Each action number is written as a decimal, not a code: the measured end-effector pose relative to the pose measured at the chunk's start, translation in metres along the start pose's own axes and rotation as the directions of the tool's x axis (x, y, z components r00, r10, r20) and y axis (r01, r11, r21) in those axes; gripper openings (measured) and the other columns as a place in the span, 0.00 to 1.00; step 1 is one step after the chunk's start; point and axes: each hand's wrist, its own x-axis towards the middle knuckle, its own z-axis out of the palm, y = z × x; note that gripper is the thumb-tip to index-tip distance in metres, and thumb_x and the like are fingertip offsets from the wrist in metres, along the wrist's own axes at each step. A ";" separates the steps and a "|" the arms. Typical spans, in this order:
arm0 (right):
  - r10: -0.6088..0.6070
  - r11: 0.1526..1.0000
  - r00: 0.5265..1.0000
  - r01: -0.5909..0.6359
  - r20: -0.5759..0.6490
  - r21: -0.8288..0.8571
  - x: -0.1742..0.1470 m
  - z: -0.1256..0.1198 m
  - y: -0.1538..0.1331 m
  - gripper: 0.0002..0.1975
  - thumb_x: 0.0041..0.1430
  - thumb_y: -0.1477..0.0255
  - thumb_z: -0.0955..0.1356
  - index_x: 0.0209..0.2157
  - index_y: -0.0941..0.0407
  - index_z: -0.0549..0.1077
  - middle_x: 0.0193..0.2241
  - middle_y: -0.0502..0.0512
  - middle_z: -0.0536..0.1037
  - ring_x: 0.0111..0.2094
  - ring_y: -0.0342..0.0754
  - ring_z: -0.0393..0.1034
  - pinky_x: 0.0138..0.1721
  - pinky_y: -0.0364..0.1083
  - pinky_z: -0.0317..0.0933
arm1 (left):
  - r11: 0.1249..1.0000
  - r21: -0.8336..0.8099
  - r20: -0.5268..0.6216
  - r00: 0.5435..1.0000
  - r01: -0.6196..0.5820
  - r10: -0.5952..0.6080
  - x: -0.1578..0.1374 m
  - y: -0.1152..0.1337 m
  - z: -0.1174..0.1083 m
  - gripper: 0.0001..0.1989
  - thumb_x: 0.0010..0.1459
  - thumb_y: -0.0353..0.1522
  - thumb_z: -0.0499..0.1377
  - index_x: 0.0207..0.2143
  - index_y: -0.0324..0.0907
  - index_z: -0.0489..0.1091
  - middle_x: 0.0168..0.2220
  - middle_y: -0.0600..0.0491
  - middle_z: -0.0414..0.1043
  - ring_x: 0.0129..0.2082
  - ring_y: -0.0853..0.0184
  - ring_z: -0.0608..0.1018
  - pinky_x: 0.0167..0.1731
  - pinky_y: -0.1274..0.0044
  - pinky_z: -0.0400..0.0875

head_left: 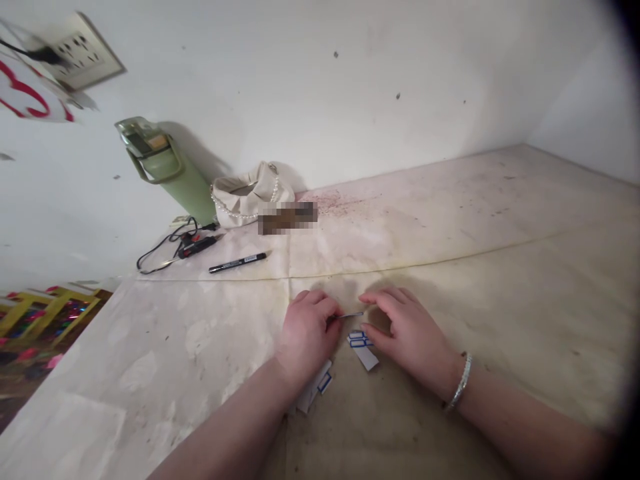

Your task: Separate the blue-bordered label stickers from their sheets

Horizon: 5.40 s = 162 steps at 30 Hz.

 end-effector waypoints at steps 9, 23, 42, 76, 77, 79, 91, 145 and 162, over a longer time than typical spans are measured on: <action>-0.030 0.999 0.999 0.029 0.021 0.021 0.002 -0.004 -0.002 0.10 0.51 0.73 0.69 0.38 0.55 0.73 0.37 0.56 0.75 0.41 0.53 0.65 0.43 0.52 0.62 | 0.994 -0.109 -0.049 0.999 -0.012 0.007 -0.002 0.002 0.000 0.07 0.49 0.22 0.58 0.26 0.42 0.70 0.27 0.54 0.70 0.33 0.64 0.71 0.33 0.74 0.65; -0.033 0.997 0.997 0.028 0.070 0.071 0.002 -0.008 -0.005 0.12 0.61 0.70 0.62 0.24 0.55 0.69 0.24 0.52 0.70 0.32 0.49 0.63 0.33 0.47 0.58 | 0.917 -0.397 -0.014 0.998 0.044 -0.055 -0.007 0.005 0.001 0.06 0.57 0.30 0.55 0.31 0.42 0.72 0.27 0.54 0.72 0.29 0.68 0.72 0.29 0.78 0.64; -0.096 0.993 0.980 0.106 0.177 -0.051 -0.006 -0.010 -0.013 0.05 0.52 0.76 0.68 0.27 0.56 0.67 0.32 0.53 0.70 0.37 0.51 0.61 0.37 0.49 0.57 | 0.720 -0.649 0.000 0.947 0.245 -0.322 -0.006 0.002 0.003 0.08 0.58 0.36 0.55 0.30 0.41 0.68 0.25 0.56 0.70 0.26 0.70 0.71 0.28 0.80 0.64; 0.021 0.949 0.987 -0.069 0.157 0.307 -0.002 -0.010 -0.013 0.07 0.60 0.72 0.61 0.34 0.54 0.71 0.28 0.50 0.74 0.28 0.45 0.67 0.30 0.44 0.59 | 0.777 -0.597 0.059 0.977 0.199 -0.205 -0.009 0.000 0.005 0.07 0.60 0.33 0.54 0.34 0.40 0.70 0.29 0.53 0.72 0.31 0.68 0.73 0.31 0.79 0.65; 0.019 0.947 0.987 -0.070 0.161 0.315 -0.002 -0.009 -0.013 0.07 0.60 0.71 0.62 0.34 0.54 0.71 0.28 0.50 0.75 0.28 0.45 0.67 0.30 0.44 0.59 | 0.777 -0.598 0.060 0.977 0.198 -0.203 -0.009 0.000 0.005 0.07 0.60 0.33 0.54 0.34 0.40 0.70 0.30 0.53 0.73 0.31 0.68 0.73 0.32 0.79 0.65; 0.034 0.939 0.986 -0.086 0.162 0.333 -0.002 -0.009 -0.013 0.07 0.60 0.71 0.62 0.33 0.54 0.71 0.27 0.50 0.75 0.28 0.45 0.67 0.30 0.44 0.59 | 0.774 -0.602 0.068 0.978 0.198 -0.197 -0.009 0.001 0.004 0.08 0.59 0.33 0.54 0.34 0.40 0.70 0.30 0.53 0.72 0.31 0.69 0.72 0.31 0.79 0.65; 0.189 0.900 0.974 -0.223 0.128 0.374 0.000 -0.007 -0.010 0.07 0.57 0.68 0.63 0.30 0.55 0.69 0.26 0.51 0.73 0.28 0.47 0.67 0.30 0.46 0.60 | 0.696 -0.705 0.106 0.991 0.136 -0.086 -0.010 0.009 -0.001 0.10 0.58 0.34 0.56 0.31 0.37 0.72 0.27 0.52 0.71 0.27 0.70 0.70 0.28 0.79 0.63; 0.225 0.869 0.969 -0.246 0.100 0.429 0.000 -0.005 -0.013 0.09 0.54 0.67 0.64 0.22 0.54 0.65 0.21 0.48 0.71 0.23 0.44 0.64 0.25 0.43 0.58 | 0.717 -0.677 0.212 0.977 0.168 -0.028 -0.006 0.011 -0.004 0.11 0.59 0.34 0.55 0.35 0.39 0.76 0.29 0.50 0.74 0.29 0.68 0.72 0.28 0.80 0.64; 0.176 0.845 0.972 -0.230 0.157 0.482 0.000 -0.007 -0.013 0.09 0.59 0.66 0.62 0.28 0.55 0.69 0.23 0.50 0.73 0.27 0.45 0.67 0.29 0.44 0.61 | 0.700 -0.684 0.200 0.976 0.206 -0.092 -0.007 0.011 -0.005 0.10 0.59 0.35 0.56 0.34 0.40 0.75 0.31 0.51 0.76 0.30 0.68 0.74 0.29 0.80 0.65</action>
